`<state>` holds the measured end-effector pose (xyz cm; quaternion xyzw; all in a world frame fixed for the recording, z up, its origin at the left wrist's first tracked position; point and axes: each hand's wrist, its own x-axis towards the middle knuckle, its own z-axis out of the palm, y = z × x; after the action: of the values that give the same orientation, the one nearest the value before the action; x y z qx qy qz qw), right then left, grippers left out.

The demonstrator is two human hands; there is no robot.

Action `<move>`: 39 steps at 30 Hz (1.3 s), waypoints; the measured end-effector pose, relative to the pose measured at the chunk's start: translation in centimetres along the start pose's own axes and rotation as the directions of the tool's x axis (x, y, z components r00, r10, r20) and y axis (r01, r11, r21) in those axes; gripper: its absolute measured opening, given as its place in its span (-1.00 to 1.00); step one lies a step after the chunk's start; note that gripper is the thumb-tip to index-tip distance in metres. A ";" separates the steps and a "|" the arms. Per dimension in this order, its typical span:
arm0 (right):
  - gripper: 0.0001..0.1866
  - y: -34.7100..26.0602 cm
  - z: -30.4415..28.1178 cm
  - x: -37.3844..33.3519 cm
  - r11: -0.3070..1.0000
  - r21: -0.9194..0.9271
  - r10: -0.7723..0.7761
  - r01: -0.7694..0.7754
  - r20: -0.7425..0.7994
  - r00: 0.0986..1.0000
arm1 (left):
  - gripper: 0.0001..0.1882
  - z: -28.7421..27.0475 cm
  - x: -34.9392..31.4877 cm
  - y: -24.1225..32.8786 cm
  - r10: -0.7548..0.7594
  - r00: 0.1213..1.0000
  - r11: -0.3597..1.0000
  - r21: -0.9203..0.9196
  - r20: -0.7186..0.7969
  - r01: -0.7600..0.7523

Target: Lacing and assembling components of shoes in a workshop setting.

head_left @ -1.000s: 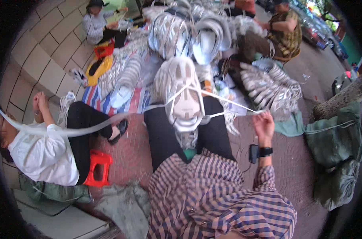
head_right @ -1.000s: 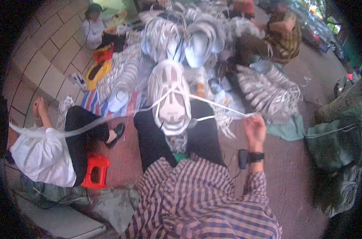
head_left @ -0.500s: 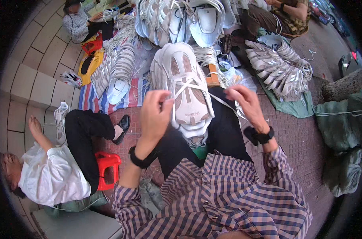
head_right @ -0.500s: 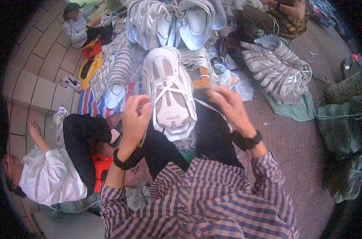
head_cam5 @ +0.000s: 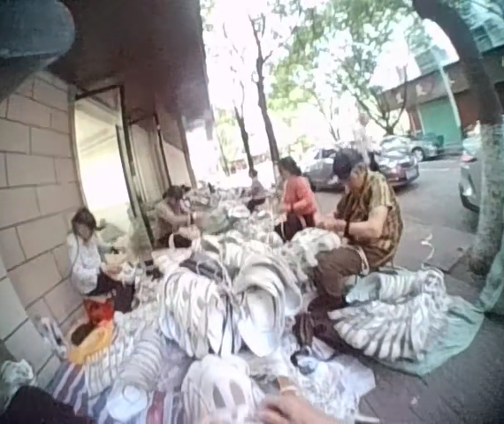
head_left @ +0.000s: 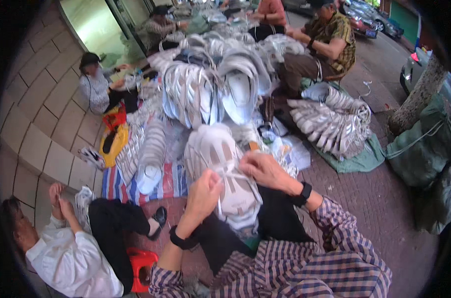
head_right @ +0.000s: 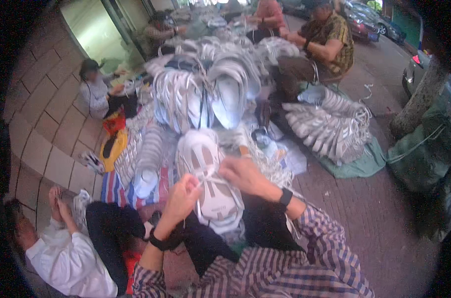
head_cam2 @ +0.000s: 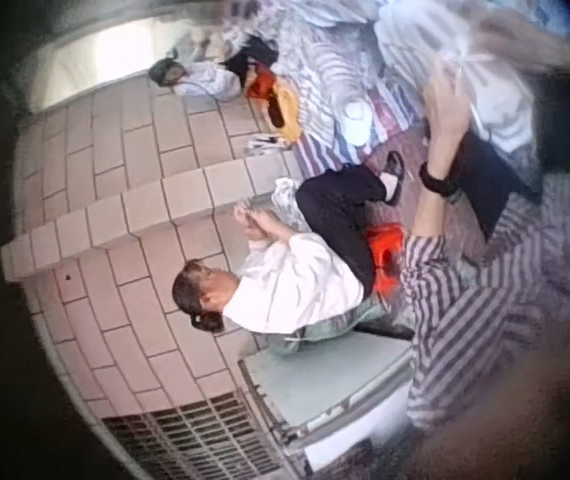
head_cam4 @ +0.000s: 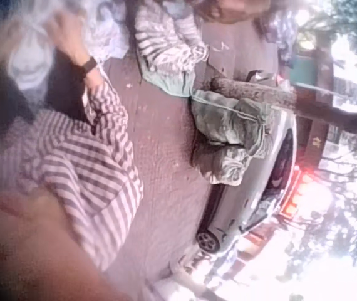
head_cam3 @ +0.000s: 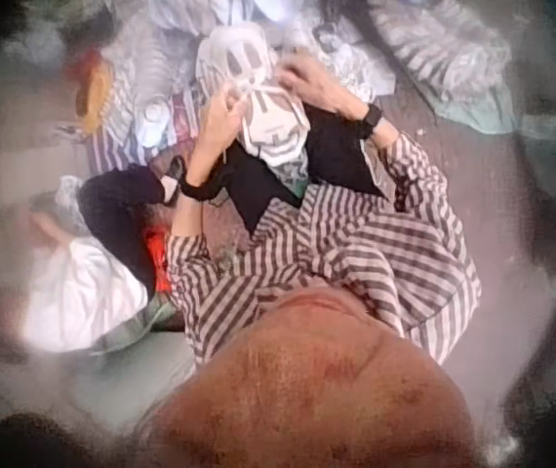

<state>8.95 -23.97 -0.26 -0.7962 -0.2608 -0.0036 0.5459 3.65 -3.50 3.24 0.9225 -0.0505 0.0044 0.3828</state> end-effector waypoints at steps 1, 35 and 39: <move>-0.83 0.1 -0.2 -0.1 0.997 -0.057 -0.056 0.055 -0.016 0.998 | -0.79 0.2 0.3 -0.5 -0.026 1.000 0.999 -0.042 0.016 0.027; -0.57 25.8 -32.9 -33.8 0.921 0.390 0.327 -0.006 -0.762 0.558 | -0.76 -7.4 -47.8 -28.2 -0.864 0.287 0.194 -0.798 -0.415 -0.570; -0.64 27.1 -35.5 -38.9 0.954 -0.005 0.168 -0.299 -0.818 0.550 | -0.90 -5.1 -54.3 -30.4 -0.872 0.046 0.387 -0.744 -0.487 -0.544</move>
<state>-3.39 -78.12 -20.78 -0.7710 0.1258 -0.3115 0.5410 -47.27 26.33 -17.18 0.2589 0.3826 0.5304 0.7108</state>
